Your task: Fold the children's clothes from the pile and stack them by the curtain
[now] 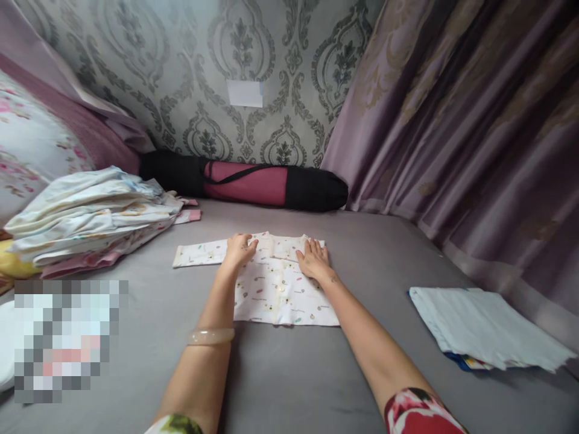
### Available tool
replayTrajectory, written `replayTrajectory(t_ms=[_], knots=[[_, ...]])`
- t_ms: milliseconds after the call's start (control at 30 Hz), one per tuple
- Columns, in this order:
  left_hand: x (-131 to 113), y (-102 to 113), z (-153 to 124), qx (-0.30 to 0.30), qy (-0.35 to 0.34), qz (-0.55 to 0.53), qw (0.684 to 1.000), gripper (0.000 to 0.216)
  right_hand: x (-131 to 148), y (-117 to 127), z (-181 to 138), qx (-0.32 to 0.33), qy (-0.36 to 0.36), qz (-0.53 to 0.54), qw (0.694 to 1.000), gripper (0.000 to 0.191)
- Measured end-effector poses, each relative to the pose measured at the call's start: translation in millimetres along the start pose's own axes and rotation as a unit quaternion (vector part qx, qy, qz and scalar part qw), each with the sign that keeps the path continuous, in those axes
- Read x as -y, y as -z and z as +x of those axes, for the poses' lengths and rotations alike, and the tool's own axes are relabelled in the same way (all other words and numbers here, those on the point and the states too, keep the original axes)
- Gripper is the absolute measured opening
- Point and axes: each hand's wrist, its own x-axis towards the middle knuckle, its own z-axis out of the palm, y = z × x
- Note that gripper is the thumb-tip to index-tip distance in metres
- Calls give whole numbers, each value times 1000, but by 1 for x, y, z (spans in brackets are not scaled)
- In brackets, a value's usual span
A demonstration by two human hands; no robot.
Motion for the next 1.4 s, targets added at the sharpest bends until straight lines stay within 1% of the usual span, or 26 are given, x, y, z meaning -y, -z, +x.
replayTrajectory(t_ms=[33, 100, 167, 200, 300, 367, 467, 567, 633, 700, 767, 833, 900, 967, 1133, 1233, 1300, 1400], knots=[[1, 3, 0, 3, 10, -3, 1000, 43, 6, 2, -2, -14, 12, 0, 1000, 64], [1, 7, -1, 13, 26, -8, 1000, 43, 21, 2, -6, -39, 63, 10, 997, 61], [2, 9, -2, 21, 33, -9, 999, 43, 33, -3, -9, -37, 110, 28, 993, 59], [3, 9, -2, 23, 34, -9, 999, 43, 37, -7, -11, -28, 119, 36, 992, 58], [6, 9, -3, 28, 43, -10, 999, 44, 41, -17, -12, -20, 116, 42, 992, 56], [7, 10, -2, 30, 52, -11, 998, 43, 40, -19, -11, -19, 114, 40, 993, 56], [6, 12, -2, 37, 60, -13, 997, 42, 40, -12, -10, 2, 108, 40, 993, 56], [4, 15, -3, 40, 63, -14, 997, 41, 49, -1, -6, 26, 95, 39, 994, 58], [2, 17, -4, 41, 65, -15, 997, 41, 61, 2, -1, 10, 106, 36, 994, 61], [1, 18, -6, 44, 67, -17, 997, 42, 73, -2, 4, -22, 138, 34, 990, 64], [1, 19, -7, 47, 71, -18, 996, 41, 83, -10, 8, -33, 164, 39, 985, 66], [3, 20, -7, 49, 77, -18, 996, 41, 89, -21, 10, -29, 169, 44, 984, 67], [5, 20, -7, 47, 79, -21, 996, 41, 91, -29, 11, -28, 167, 50, 984, 69], [8, 19, -7, 46, 78, -24, 996, 41, 90, -32, 11, -28, 167, 52, 984, 69], [11, 16, -3, 50, 80, -25, 995, 38, 93, -17, 17, 11, 156, 58, 986, 69], [11, 14, -3, 45, 76, -25, 996, 38, 97, -12, 26, -23, 172, 59, 983, 66], [12, 14, -2, 44, 75, -22, 996, 38, 99, -17, 32, -36, 185, 59, 980, 66], [13, 14, -2, 44, 76, -20, 996, 39, 99, -28, 36, -22, 180, 70, 981, 67]])
